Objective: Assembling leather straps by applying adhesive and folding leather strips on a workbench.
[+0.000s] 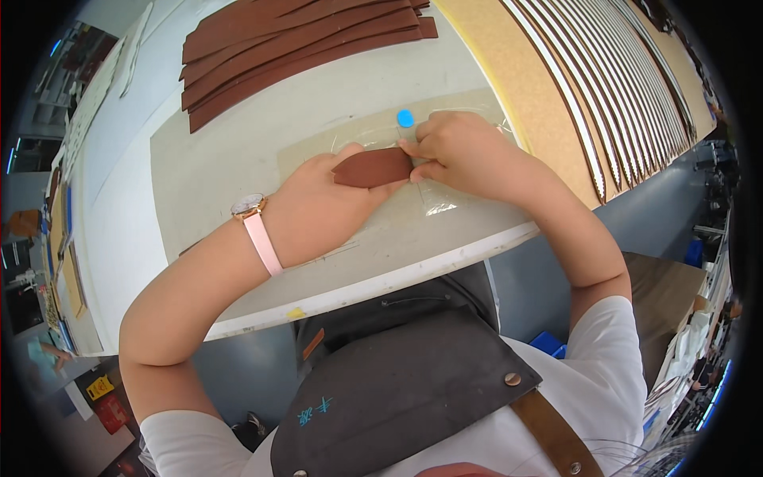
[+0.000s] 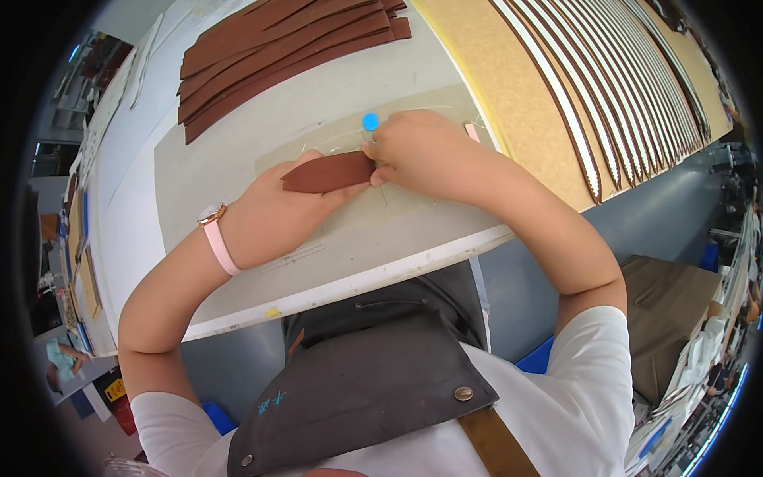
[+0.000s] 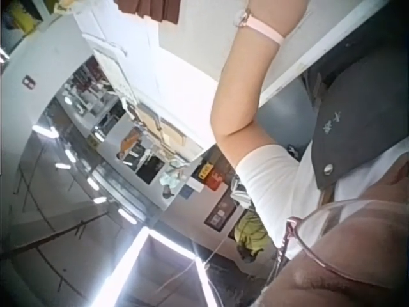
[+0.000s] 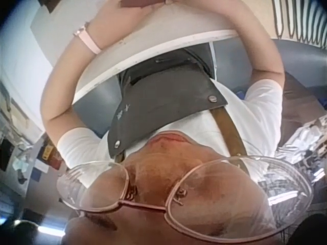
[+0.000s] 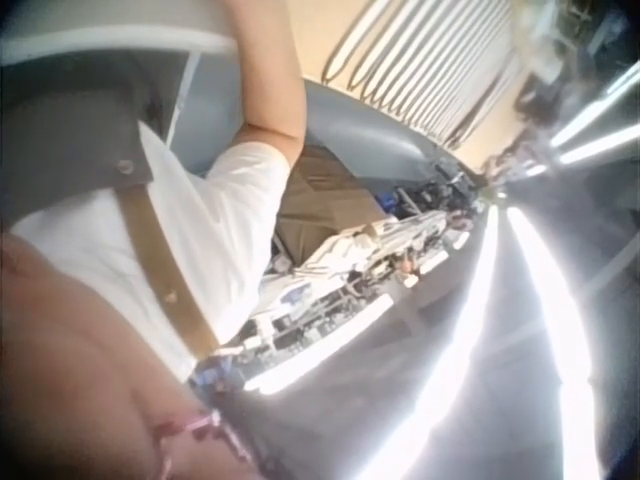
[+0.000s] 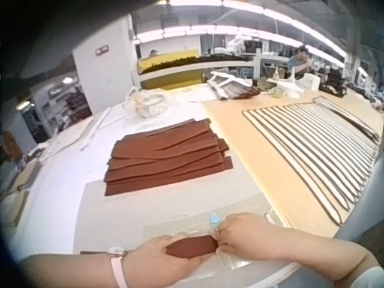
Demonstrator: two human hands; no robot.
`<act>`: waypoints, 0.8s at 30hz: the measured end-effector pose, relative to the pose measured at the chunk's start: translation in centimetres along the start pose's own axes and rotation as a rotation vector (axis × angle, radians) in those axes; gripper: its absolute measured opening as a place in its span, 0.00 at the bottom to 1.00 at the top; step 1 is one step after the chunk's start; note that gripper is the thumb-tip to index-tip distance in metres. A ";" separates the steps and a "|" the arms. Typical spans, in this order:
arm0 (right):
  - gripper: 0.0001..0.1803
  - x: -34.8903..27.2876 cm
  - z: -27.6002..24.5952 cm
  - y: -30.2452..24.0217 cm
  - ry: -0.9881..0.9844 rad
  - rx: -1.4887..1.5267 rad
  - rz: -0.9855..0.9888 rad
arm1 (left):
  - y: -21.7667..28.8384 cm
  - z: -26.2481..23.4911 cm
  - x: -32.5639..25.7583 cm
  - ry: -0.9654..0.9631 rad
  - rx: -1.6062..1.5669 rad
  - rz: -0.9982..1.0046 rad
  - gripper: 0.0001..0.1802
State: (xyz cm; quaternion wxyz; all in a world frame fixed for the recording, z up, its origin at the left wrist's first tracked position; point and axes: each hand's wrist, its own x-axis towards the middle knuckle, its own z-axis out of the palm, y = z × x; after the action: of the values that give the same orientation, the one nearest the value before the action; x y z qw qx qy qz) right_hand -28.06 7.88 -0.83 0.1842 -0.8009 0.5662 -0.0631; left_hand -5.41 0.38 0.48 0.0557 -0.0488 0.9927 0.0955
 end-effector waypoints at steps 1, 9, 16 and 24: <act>0.21 0.4 -0.1 -0.3 -0.089 -0.042 0.061 | 0.1 -0.2 0.0 -0.077 -0.057 -0.056 0.26; 0.17 0.7 0.0 -1.7 -0.109 -0.186 0.097 | -0.8 3.0 -1.1 0.163 -0.396 -0.193 0.19; 0.12 0.5 -0.1 -2.3 -0.103 -0.207 0.122 | -1.3 3.0 -4.8 0.518 -0.028 0.014 0.07; 0.04 0.1 0.7 -2.6 0.052 -0.212 0.022 | 1.0 2.9 -4.3 0.588 -0.320 -0.382 0.17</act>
State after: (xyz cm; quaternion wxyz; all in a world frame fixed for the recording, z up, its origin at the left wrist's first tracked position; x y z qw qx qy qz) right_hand -25.48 8.70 -0.54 0.0843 -0.8076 0.5832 -0.0218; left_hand -0.92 2.27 -1.63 -0.2227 -0.2662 0.9119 0.2192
